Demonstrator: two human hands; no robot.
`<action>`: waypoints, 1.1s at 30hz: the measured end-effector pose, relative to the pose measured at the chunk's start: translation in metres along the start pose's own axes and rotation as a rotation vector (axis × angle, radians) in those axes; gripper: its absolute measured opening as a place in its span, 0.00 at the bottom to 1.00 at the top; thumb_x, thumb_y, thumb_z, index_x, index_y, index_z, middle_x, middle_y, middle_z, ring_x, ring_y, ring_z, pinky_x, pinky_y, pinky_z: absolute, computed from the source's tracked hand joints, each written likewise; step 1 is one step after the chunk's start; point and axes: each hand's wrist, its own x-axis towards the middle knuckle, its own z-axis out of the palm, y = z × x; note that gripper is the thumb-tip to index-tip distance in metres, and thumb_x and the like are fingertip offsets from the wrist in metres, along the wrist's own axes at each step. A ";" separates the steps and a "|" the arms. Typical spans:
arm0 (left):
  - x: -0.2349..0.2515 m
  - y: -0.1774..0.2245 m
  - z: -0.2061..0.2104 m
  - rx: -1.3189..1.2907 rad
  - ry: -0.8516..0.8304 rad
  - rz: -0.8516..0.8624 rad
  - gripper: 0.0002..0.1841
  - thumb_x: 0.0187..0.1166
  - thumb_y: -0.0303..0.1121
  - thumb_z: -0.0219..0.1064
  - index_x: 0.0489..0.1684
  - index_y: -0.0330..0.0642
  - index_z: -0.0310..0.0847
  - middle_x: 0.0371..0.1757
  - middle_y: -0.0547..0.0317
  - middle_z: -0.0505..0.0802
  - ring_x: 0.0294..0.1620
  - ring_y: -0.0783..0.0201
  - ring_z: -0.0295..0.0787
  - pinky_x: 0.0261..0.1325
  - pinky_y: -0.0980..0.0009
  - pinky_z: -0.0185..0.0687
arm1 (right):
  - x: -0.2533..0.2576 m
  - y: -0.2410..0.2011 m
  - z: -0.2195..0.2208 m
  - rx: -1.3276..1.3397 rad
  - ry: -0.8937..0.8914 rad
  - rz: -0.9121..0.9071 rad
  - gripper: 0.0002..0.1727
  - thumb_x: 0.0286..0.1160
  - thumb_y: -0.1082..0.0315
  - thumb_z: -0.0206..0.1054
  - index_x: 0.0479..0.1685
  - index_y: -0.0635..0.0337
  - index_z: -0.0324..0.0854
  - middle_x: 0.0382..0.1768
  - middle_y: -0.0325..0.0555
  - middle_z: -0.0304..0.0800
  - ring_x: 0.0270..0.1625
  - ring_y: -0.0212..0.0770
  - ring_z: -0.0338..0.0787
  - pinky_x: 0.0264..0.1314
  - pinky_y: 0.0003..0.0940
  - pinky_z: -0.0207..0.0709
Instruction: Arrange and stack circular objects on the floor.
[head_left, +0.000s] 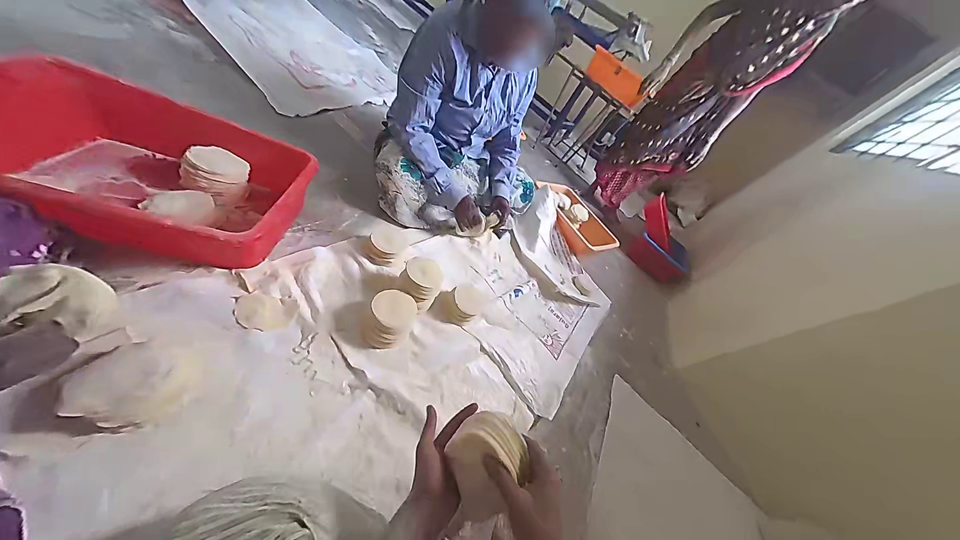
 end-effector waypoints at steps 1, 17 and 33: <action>0.000 0.005 0.000 0.016 -0.047 0.038 0.49 0.84 0.65 0.12 0.72 0.41 0.75 0.50 0.53 0.95 0.51 0.61 0.92 0.54 0.60 0.87 | -0.001 -0.005 -0.005 0.037 0.019 -0.022 0.34 0.54 0.61 0.79 0.62 0.73 0.81 0.42 0.56 0.93 0.45 0.41 0.93 0.53 0.43 0.85; -0.012 -0.002 -0.005 -0.005 -0.106 0.035 0.47 0.85 0.64 0.16 0.56 0.43 0.85 0.38 0.59 0.97 0.42 0.64 0.95 0.46 0.64 0.90 | -0.018 -0.002 -0.014 0.054 -0.056 -0.001 0.34 0.47 0.63 0.85 0.59 0.71 0.83 0.39 0.51 0.94 0.42 0.36 0.93 0.50 0.38 0.87; -0.025 -0.010 -0.011 -0.060 -0.140 -0.016 0.50 0.82 0.68 0.14 0.62 0.42 0.82 0.43 0.57 0.97 0.45 0.62 0.95 0.50 0.62 0.90 | -0.025 -0.009 -0.019 0.058 -0.142 -0.036 0.39 0.46 0.62 0.87 0.63 0.74 0.82 0.47 0.56 0.94 0.49 0.39 0.93 0.58 0.40 0.86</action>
